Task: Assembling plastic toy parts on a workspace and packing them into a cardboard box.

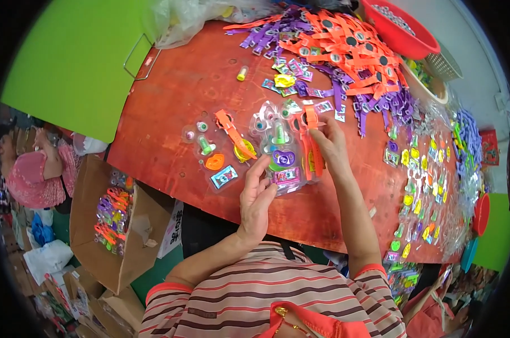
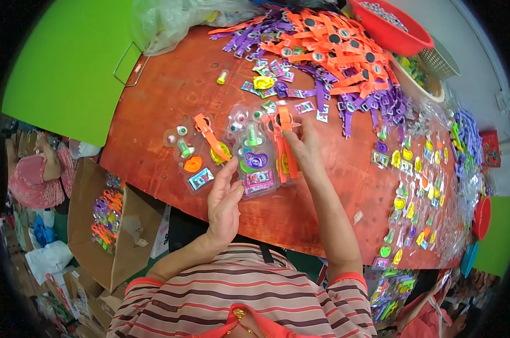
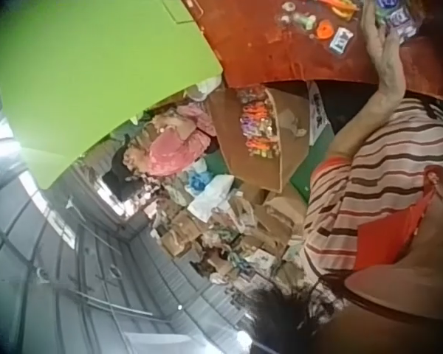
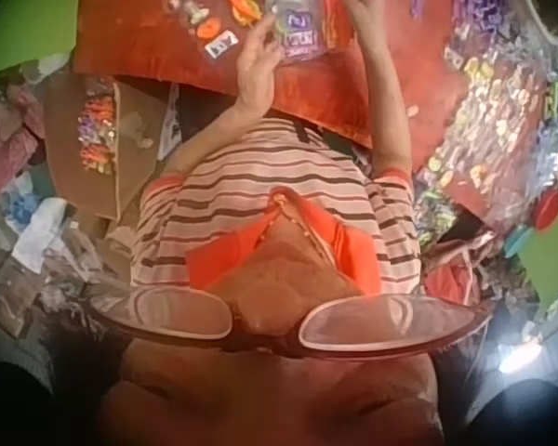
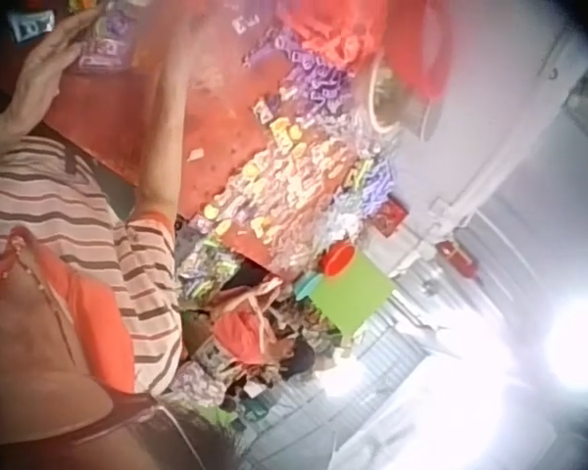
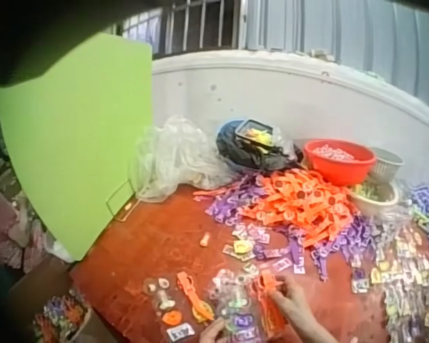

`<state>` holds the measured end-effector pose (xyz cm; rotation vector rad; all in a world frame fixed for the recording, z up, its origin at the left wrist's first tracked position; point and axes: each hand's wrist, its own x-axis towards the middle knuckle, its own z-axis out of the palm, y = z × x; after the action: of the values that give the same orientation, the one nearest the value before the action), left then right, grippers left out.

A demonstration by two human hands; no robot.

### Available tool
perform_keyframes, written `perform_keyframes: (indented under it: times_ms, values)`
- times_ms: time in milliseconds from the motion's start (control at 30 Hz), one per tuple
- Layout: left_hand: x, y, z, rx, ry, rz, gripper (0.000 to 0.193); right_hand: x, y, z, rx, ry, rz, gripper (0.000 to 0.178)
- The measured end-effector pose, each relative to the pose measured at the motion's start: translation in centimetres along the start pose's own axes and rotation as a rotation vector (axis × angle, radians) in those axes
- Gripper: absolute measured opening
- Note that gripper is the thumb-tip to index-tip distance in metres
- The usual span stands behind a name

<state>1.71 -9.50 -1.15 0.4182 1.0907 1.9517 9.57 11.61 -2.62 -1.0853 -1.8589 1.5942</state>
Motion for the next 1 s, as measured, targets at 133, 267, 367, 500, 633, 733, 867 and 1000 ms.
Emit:
perform_keyframes:
  times_ms: [133, 267, 367, 500, 633, 733, 867, 1000]
  values:
    - [-0.7, -0.7, -1.4, 0.177, 0.133, -0.024, 0.056, 1.2, 1.5, 0.6, -0.174, -0.033, -0.072, 0.041]
    - [-0.8, -1.8, -1.3, -0.104, 0.153, -0.124, 0.062, -0.4, -1.1, 0.9, -0.004, -0.095, 0.071, 0.030]
    - [0.0, -2.2, -1.3, -0.149, 0.064, -0.105, 0.065, -0.8, 0.3, 0.8, 0.021, -0.078, 0.009, 0.029]
    - [0.0, -2.1, -0.6, -0.117, 0.023, -0.149, 0.067, -2.1, 1.8, -0.8, 0.164, 0.007, -0.018, 0.036]
    - [0.1, 0.4, 0.1, -0.088, -0.005, -0.086, 0.068, -2.2, -3.1, -0.2, 0.093, 0.022, -0.071, 0.020]
    - [0.2, 3.5, -0.7, -0.148, 0.019, 0.002, 0.068, -1.0, -6.6, 3.1, 0.055, -0.023, -0.122, 0.019]
    - [0.1, 5.8, -3.3, -0.025, 0.169, 0.099, 0.067, 1.9, -6.6, 7.8, 0.084, -0.207, -0.137, 0.025]
    - [0.6, 5.2, -7.7, 0.034, 0.252, 0.128, 0.064, 4.7, -2.8, 12.4, -0.095, -0.316, -0.167, 0.032]
